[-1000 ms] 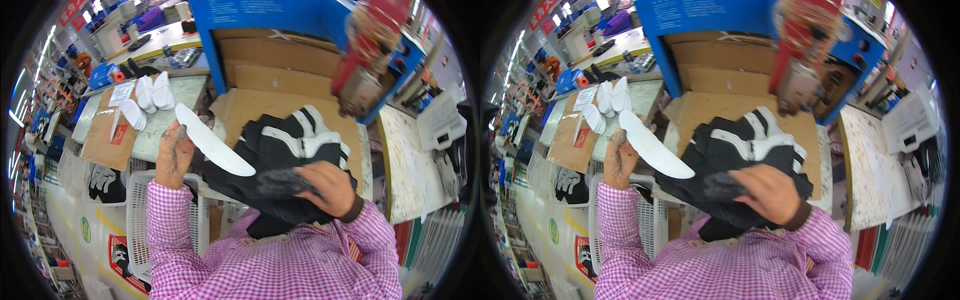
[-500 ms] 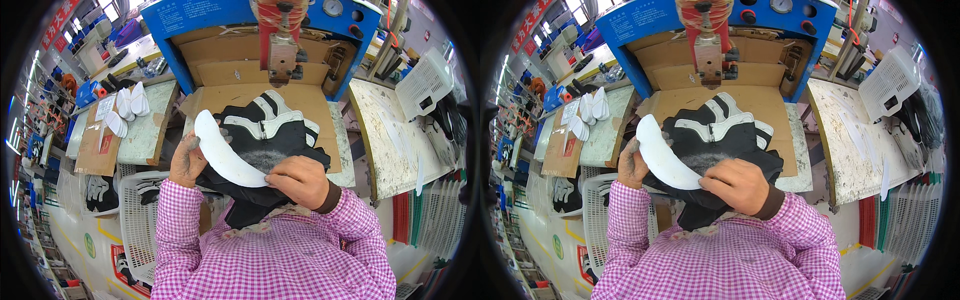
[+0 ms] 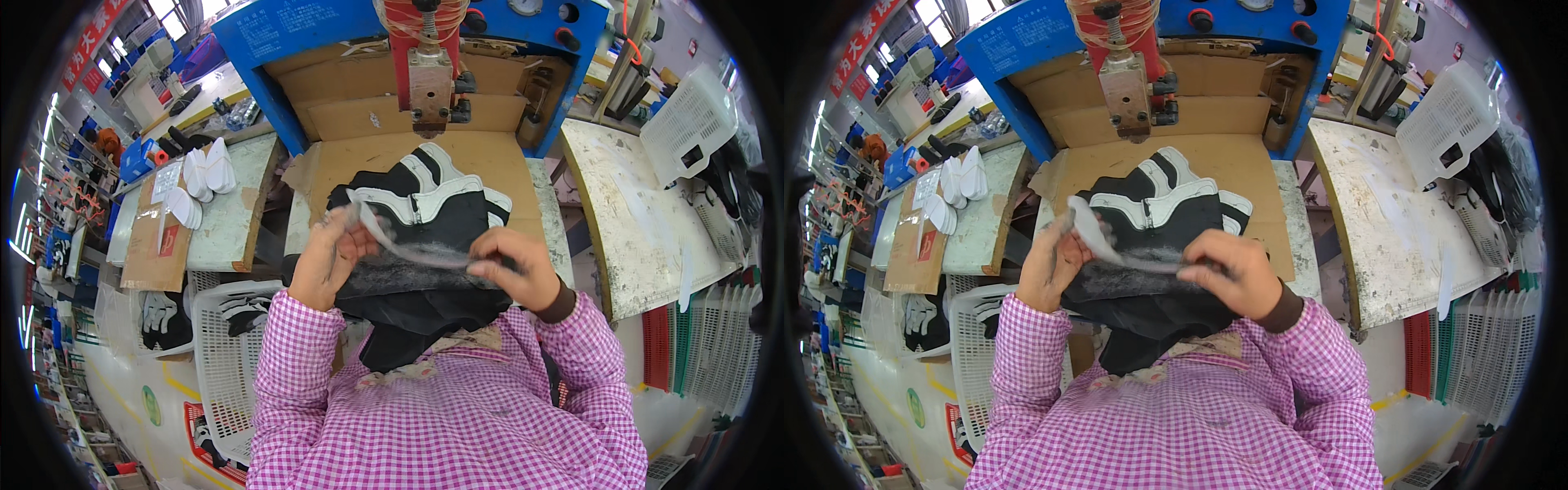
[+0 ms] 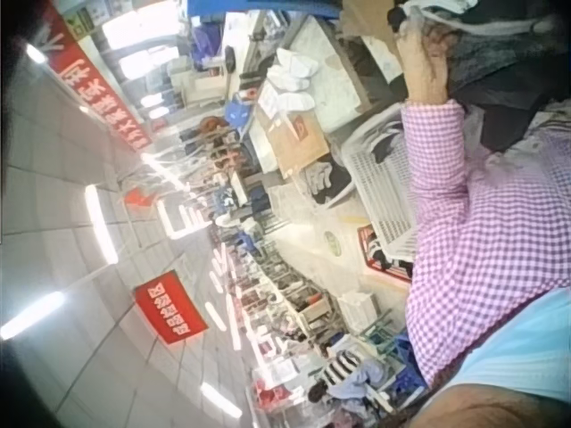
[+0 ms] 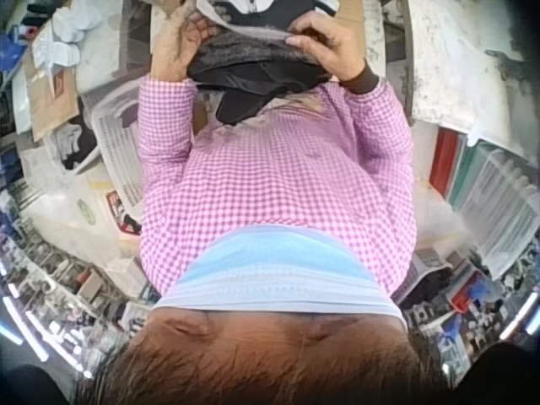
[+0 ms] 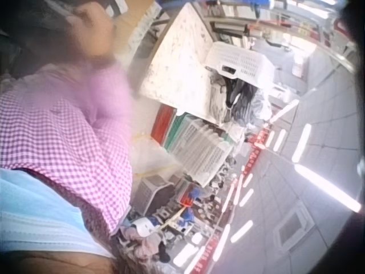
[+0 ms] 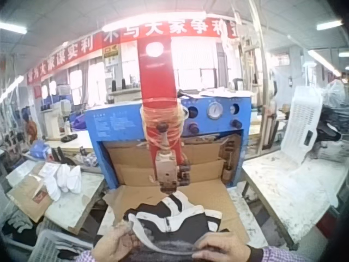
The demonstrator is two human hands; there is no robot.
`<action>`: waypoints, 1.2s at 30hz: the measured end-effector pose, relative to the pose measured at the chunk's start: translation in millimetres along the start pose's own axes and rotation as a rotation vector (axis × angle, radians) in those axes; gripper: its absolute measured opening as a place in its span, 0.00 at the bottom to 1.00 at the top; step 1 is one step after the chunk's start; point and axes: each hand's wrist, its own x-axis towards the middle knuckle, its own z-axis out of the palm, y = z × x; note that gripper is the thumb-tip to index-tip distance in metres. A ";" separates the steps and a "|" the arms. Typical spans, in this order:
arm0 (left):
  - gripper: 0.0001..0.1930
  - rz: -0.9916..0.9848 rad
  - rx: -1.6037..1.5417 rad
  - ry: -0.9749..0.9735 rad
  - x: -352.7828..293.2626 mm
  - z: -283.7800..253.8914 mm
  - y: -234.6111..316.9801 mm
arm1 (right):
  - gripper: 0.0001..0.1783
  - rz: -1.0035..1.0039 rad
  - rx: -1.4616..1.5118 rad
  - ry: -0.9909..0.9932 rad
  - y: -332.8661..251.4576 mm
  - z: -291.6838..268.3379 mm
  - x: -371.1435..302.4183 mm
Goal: The person assembles shoe components by hand, placing white insoles into black uppers and pressing them into place. The person repeatedly handles the shoe parts, aligns them, and sets them on the work surface.
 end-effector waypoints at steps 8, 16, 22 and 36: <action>0.21 0.006 -0.129 0.176 27.7 28.8 -27.7 | 0.08 0.353 0.396 0.241 41.7 3.3 0.0; 0.19 -0.280 0.043 -0.177 33.0 8.9 -18.6 | 0.06 -0.067 0.098 0.161 24.5 -1.5 -3.3; 0.32 -0.338 0.047 -0.431 11.9 4.7 -22.2 | 0.08 -0.110 0.045 -0.075 1.1 -14.0 7.1; 0.39 0.577 0.906 -0.413 -36.3 43.2 7.3 | 0.12 0.367 0.502 -0.074 35.3 9.8 -24.3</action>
